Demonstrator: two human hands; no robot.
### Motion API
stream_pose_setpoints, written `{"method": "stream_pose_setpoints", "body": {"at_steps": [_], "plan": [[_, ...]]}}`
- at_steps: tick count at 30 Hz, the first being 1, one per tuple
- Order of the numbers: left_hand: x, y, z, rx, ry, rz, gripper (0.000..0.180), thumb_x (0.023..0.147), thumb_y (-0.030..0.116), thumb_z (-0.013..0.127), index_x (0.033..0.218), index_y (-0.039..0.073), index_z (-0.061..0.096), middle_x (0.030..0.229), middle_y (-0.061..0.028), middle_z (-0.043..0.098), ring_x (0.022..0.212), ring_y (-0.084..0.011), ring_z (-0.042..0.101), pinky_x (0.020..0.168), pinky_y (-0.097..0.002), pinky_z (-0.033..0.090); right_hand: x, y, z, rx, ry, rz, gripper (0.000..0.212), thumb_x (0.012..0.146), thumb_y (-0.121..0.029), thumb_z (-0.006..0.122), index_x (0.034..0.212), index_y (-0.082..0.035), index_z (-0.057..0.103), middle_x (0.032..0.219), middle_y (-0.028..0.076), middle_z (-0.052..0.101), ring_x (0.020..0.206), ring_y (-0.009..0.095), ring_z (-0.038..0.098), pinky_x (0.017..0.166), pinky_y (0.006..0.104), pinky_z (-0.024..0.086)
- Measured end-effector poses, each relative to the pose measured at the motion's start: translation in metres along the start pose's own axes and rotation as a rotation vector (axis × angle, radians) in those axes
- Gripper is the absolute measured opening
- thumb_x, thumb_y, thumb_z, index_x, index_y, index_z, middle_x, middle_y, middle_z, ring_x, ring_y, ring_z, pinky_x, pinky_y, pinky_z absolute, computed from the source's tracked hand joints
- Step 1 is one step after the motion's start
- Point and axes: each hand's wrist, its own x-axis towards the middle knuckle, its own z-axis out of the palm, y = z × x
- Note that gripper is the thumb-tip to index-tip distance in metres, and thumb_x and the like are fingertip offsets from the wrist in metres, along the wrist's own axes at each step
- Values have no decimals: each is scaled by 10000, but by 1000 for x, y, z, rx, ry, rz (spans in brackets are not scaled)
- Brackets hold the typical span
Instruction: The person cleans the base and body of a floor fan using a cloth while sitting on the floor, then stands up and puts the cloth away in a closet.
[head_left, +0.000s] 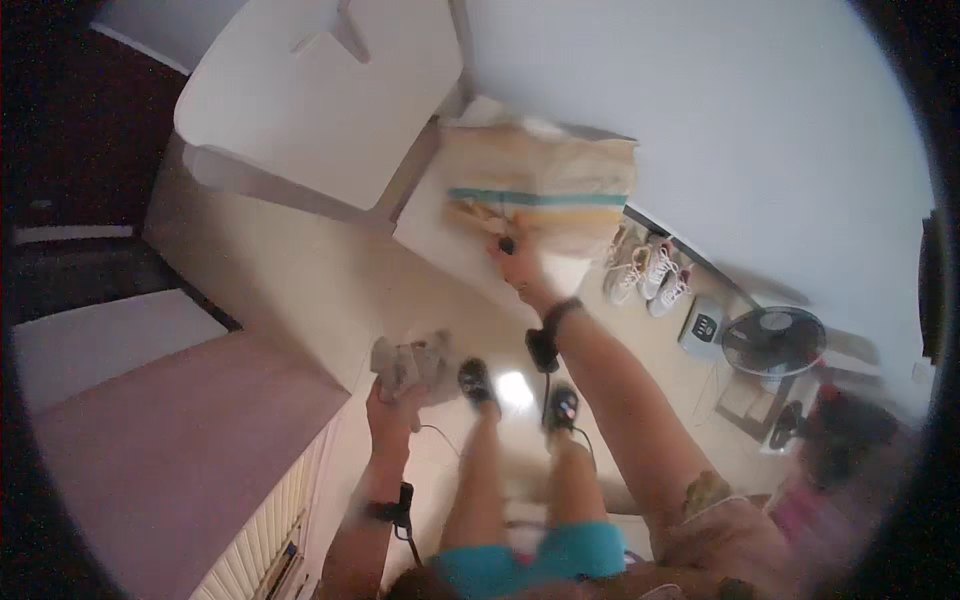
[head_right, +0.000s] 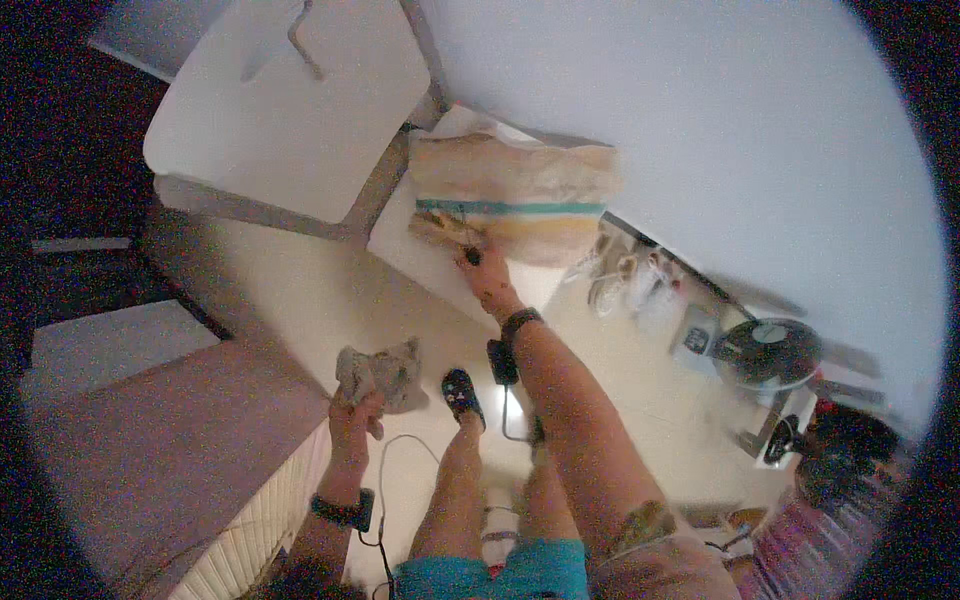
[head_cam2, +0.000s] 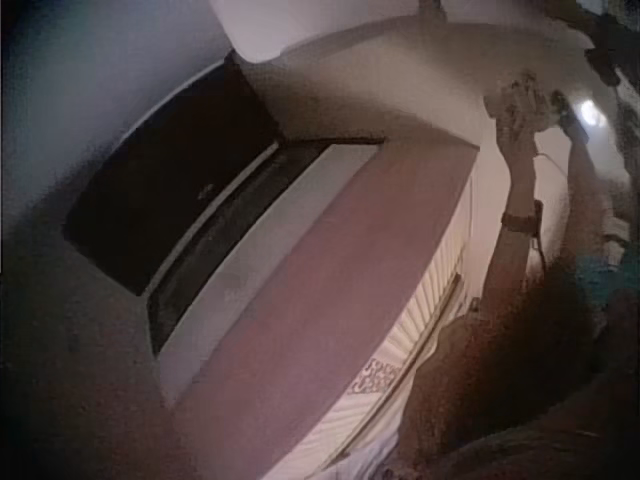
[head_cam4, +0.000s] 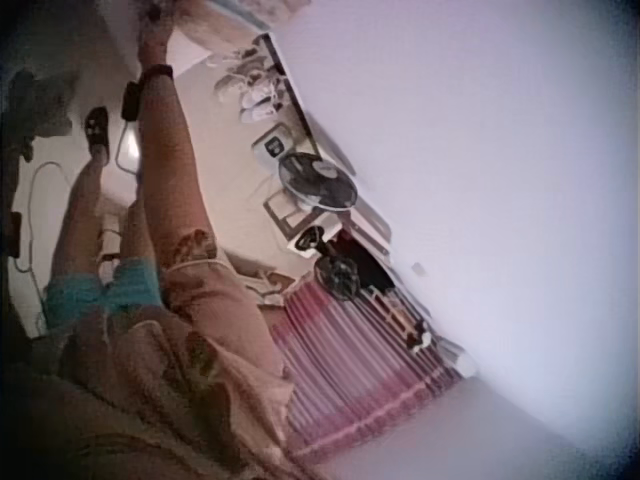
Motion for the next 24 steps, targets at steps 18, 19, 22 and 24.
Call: {"method": "stream_pose_setpoints", "body": {"at_steps": [18,19,22,24], "plan": [[-41,244,68,359,-314,403,655,747,167,771,1319,111,457,1090,-86,630,938,-195,634,782,-308,538,-124,-341,-224,372,-194,-239,232,804,-121,727,1000,-16,662,1295,127,488,1185,241,491,969,358,427],[-51,263,76,675,-314,468,653,766,223,786,1320,109,459,1078,-83,641,916,-189,639,771,-308,546,-131,-362,-223,409,-266,-263,234,792,-129,737,989,-23,670,1305,136,487,1214,254,473,981,369,419],[-74,295,108,1002,-241,477,701,687,439,792,1219,73,518,907,-102,633,814,-221,643,689,-348,519,-142,-427,-218,144,-408,-674,280,728,-104,728,998,-57,676,1282,162,514,1110,326,563,952,385,454],[-56,288,94,910,-151,864,665,686,425,793,1179,63,532,880,-106,636,816,-260,647,690,-368,521,-155,-462,-207,134,-445,-768,294,706,-90,717,995,-63,673,1265,166,526,1084,345,578,938,397,466]]}}
